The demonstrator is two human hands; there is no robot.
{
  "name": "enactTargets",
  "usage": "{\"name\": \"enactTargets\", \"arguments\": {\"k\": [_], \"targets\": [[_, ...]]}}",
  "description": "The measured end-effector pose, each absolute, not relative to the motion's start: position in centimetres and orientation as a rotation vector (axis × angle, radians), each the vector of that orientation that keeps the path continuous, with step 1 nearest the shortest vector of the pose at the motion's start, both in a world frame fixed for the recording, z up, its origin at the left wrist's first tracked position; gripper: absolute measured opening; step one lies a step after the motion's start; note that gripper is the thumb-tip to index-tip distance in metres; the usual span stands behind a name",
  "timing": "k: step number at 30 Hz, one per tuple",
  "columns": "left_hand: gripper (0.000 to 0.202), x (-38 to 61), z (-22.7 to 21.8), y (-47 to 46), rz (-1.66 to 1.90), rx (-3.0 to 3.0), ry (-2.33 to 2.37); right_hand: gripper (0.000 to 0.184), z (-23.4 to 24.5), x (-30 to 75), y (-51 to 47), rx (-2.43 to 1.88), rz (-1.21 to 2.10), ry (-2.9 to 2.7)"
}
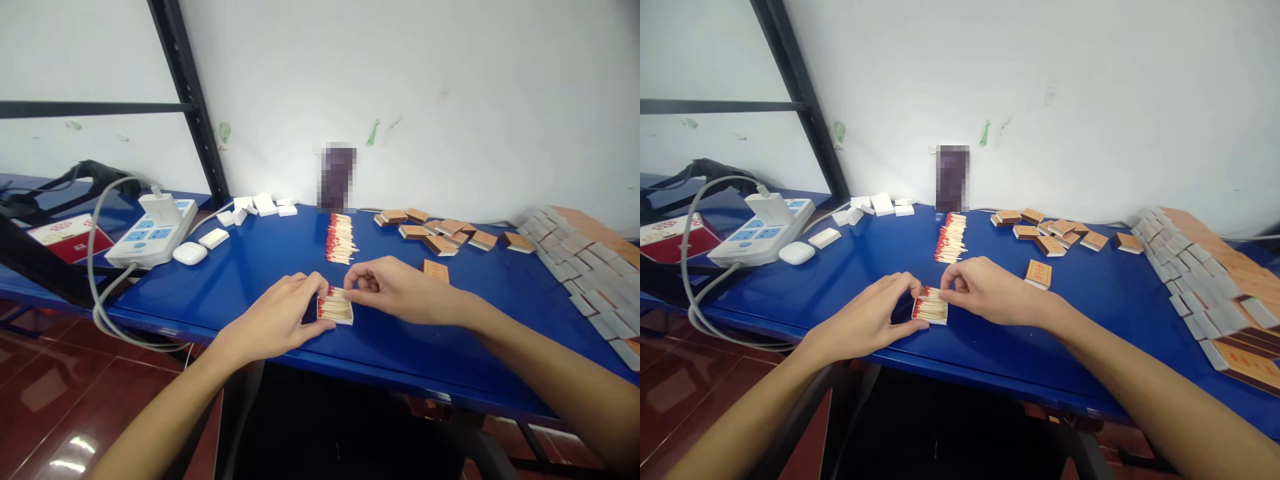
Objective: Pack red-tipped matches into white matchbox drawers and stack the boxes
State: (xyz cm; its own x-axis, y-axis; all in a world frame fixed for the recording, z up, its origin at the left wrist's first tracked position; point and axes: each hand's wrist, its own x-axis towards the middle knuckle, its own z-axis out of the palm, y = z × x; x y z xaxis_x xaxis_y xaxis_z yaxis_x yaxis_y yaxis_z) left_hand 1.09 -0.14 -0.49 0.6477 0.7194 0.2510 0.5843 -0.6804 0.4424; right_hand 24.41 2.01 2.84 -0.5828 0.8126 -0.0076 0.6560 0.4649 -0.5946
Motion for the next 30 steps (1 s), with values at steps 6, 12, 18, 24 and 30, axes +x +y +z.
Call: {"name": "enactTargets", "arguments": {"k": [6,12,18,24,30], "targets": [[0.029,1.1,-0.4,-0.1,0.604,2.543,1.011,0.014,2.7,23.2,1.0,-1.260,0.826,-2.495],[0.016,1.3,-0.1,0.0,0.571,2.624,0.921,0.020,2.6,23.3,1.0,-1.209,0.795,-2.476],[0.017,1.2,-0.3,0.0,0.574,2.610,0.951,0.021,2.2,23.1,1.8,-1.294,0.653,-2.365],[0.023,1.0,-0.4,0.0,0.562,2.569,1.003,0.017,1.0,22.5,2.1,-1.152,0.680,-2.335],[0.033,1.1,-0.5,-0.1,0.598,2.503,1.018,0.011,1.0,23.2,2.1,-0.998,0.536,-2.472]]}}
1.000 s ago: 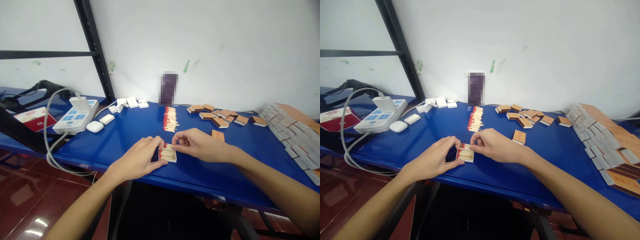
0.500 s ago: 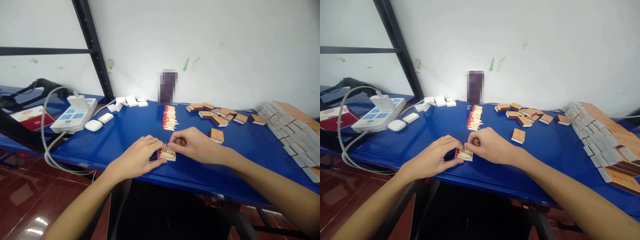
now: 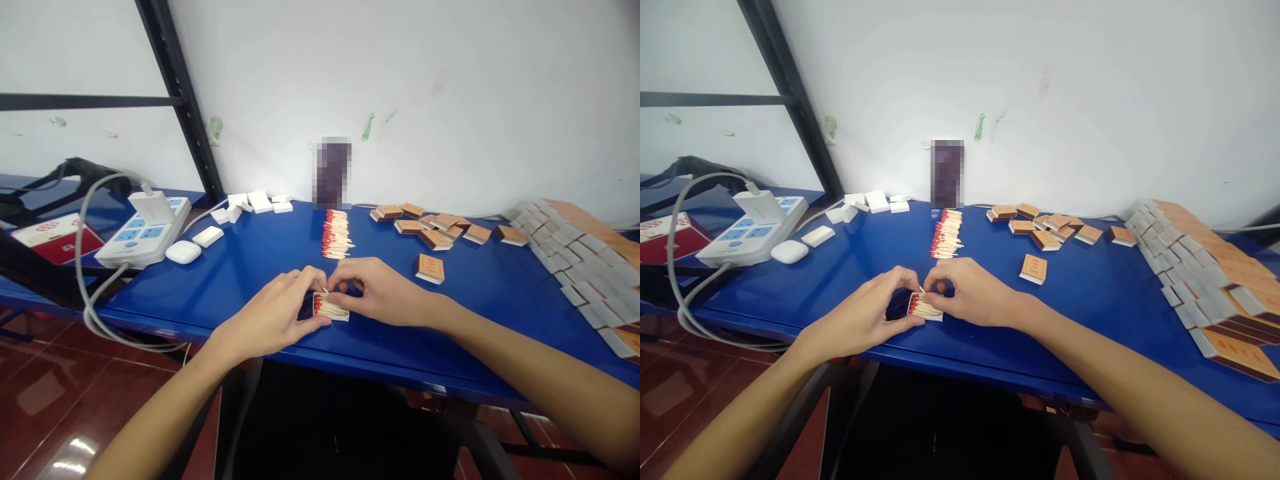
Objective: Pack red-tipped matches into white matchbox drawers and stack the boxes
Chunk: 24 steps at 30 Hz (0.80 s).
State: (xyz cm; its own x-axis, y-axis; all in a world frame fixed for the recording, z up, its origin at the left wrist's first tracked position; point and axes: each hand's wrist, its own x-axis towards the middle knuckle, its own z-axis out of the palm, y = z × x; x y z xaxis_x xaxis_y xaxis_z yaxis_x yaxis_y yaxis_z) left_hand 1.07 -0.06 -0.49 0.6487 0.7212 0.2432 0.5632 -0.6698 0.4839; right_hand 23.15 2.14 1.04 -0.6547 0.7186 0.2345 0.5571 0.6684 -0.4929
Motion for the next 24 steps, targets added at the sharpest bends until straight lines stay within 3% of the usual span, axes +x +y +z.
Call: {"name": "enactTargets", "arguments": {"k": [3,7,10,16,20,24], "targets": [[0.037,1.1,-0.4,0.0,0.609,2.515,0.997,0.011,1.2,23.6,2.1,-0.937,0.488,-2.538],[0.016,1.2,-0.2,0.0,0.552,2.562,0.980,0.013,1.6,23.9,2.0,-0.908,0.512,-2.593],[0.014,1.2,-0.1,0.0,0.557,2.593,0.959,0.013,2.6,24.2,2.2,-0.921,0.479,-2.574],[0.025,1.2,-0.3,0.0,0.587,2.644,0.955,0.028,4.9,28.3,2.5,-1.448,0.044,-2.395],[0.025,1.1,-0.3,0.1,0.581,2.678,0.882,0.041,2.7,34.1,2.0,-1.724,-0.271,-2.366],[0.025,1.1,-0.4,0.3,0.576,2.701,0.883,0.049,-0.3,38.1,0.2,-1.701,-0.185,-2.449]]}}
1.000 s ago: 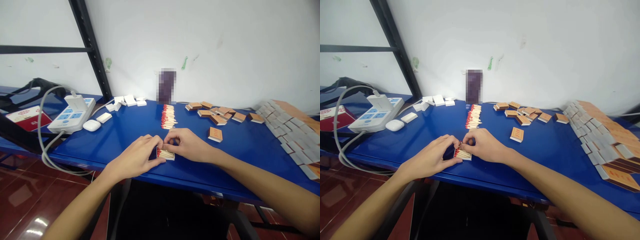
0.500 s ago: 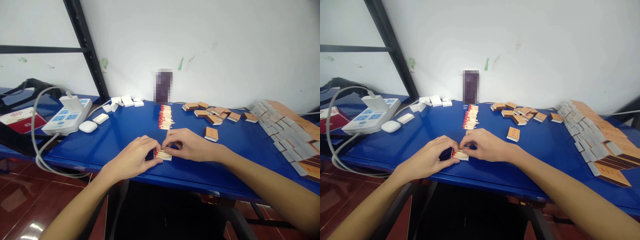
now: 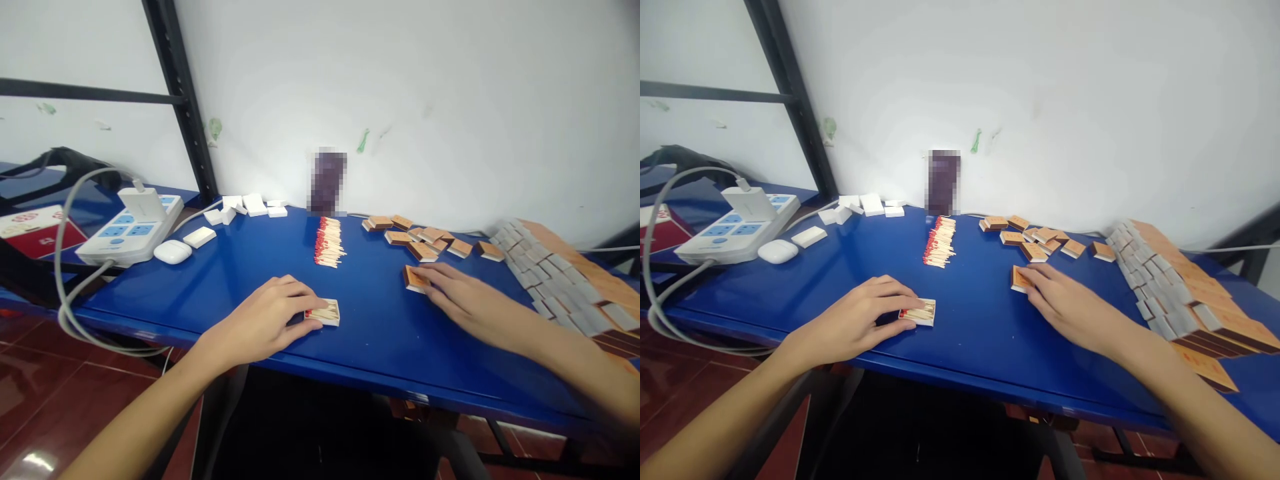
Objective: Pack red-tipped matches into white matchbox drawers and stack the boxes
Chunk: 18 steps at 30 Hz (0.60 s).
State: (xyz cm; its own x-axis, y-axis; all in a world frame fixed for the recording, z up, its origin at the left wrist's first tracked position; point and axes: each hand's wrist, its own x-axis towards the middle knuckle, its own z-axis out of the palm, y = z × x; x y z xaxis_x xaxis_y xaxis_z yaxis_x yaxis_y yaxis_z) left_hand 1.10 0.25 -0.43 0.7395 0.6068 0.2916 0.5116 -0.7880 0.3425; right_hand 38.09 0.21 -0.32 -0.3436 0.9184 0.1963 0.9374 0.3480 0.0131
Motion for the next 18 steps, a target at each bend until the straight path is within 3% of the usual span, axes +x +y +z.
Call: {"name": "enactTargets", "arguments": {"k": [5,9,14,18], "targets": [[0.033,1.1,-0.6,0.3,0.558,2.714,0.928,0.052,-0.8,35.9,-2.5,-1.564,-0.253,-2.556],[0.044,0.8,-1.0,0.1,0.611,2.670,0.997,0.034,0.8,31.0,-2.7,-1.320,-0.157,-2.677],[0.045,0.6,-1.3,0.1,0.587,2.627,1.133,0.013,2.7,27.5,-1.3,-1.178,0.263,-2.751],[0.046,0.7,-1.2,0.0,0.591,2.578,1.123,0.016,3.0,26.2,-1.0,-1.193,0.451,-2.705]]}}
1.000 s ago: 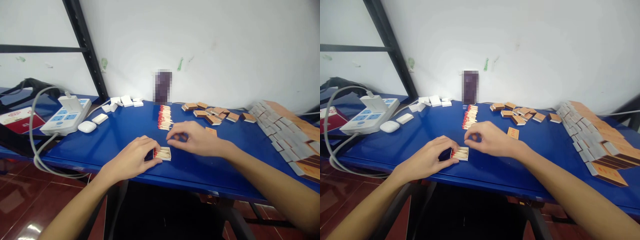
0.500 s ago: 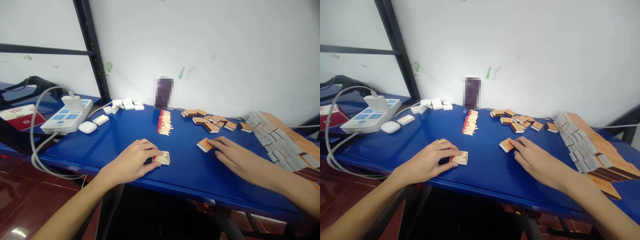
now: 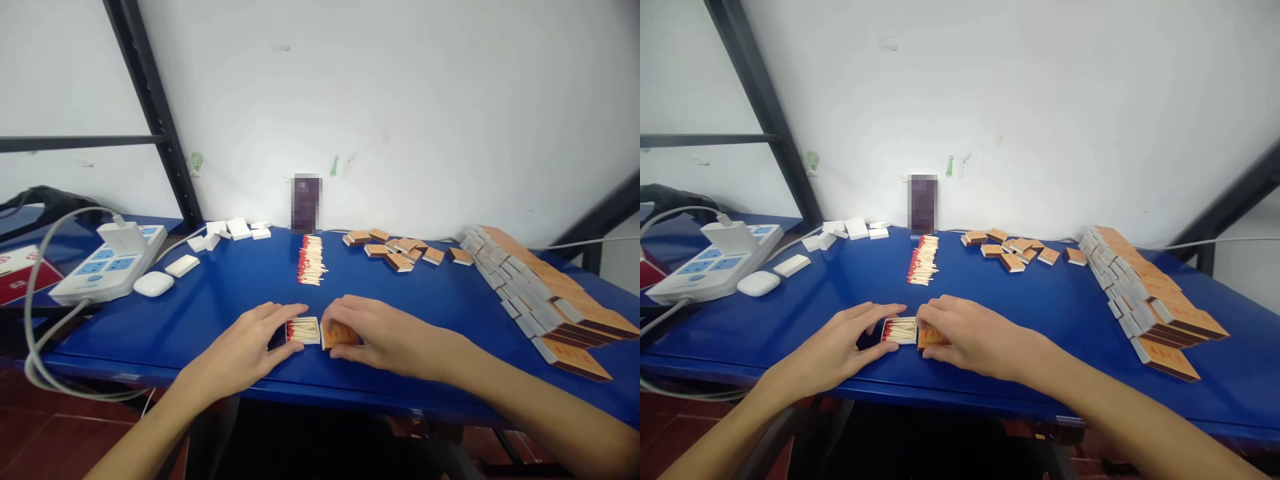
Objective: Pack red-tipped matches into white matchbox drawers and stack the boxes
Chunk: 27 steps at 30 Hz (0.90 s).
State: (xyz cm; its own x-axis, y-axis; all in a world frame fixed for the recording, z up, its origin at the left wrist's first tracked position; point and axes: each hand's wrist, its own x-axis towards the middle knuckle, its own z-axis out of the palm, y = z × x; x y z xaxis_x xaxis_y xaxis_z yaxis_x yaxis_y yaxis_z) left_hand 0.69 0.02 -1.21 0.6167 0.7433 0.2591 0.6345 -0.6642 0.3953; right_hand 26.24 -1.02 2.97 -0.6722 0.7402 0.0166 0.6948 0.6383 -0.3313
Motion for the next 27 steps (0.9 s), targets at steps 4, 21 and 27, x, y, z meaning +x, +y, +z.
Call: {"name": "enactTargets", "arguments": {"k": [4,21,27], "targets": [[0.046,0.6,-1.4,0.1,0.588,2.548,1.095,0.018,2.6,25.5,-1.0,-1.215,0.511,-2.626],[0.037,0.8,-0.4,-0.1,0.536,2.555,0.866,0.019,1.0,25.9,-0.1,-1.089,0.560,-2.491],[0.043,0.8,-0.4,-0.2,0.487,2.553,0.876,0.026,1.0,27.0,-0.7,-1.139,0.560,-2.527]]}}
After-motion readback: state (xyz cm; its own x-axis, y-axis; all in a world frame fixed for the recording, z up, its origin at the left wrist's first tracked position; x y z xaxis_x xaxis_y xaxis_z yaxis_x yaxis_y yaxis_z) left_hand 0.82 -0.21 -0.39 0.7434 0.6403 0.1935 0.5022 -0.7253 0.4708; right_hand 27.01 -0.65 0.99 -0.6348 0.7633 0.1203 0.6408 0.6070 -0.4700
